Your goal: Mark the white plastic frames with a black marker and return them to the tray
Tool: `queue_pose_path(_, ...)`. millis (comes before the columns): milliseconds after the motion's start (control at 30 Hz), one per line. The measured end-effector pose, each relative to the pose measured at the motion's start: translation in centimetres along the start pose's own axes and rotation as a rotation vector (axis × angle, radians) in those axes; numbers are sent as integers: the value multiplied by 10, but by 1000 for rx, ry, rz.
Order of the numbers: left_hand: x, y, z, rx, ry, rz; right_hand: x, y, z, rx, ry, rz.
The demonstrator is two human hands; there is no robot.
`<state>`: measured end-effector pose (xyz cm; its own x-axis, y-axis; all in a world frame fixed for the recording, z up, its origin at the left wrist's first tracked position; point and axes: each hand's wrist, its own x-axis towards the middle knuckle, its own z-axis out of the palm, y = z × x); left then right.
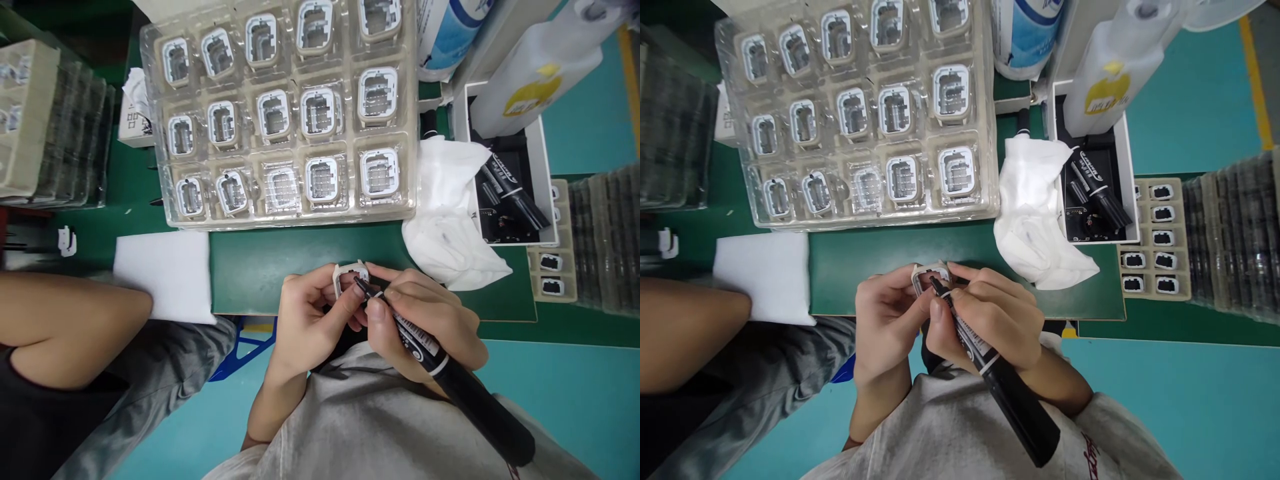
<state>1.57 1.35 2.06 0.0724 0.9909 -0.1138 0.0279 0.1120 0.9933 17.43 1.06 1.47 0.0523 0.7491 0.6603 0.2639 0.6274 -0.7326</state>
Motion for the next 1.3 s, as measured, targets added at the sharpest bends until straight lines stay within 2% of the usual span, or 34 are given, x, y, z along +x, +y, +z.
queue_pose_path(167, -3, -6, 0, 4, -1, -23, 1, 2, 3, -28, 9, 4)
queue_pose_path(500, -4, -9, 0, 131, 22, 112, -3, 5, 4, -55, 22, -27)
queue_pose_path(1300, -4, -8, 2, 194, 25, 155, -1, 6, 2, -76, -4, -34)
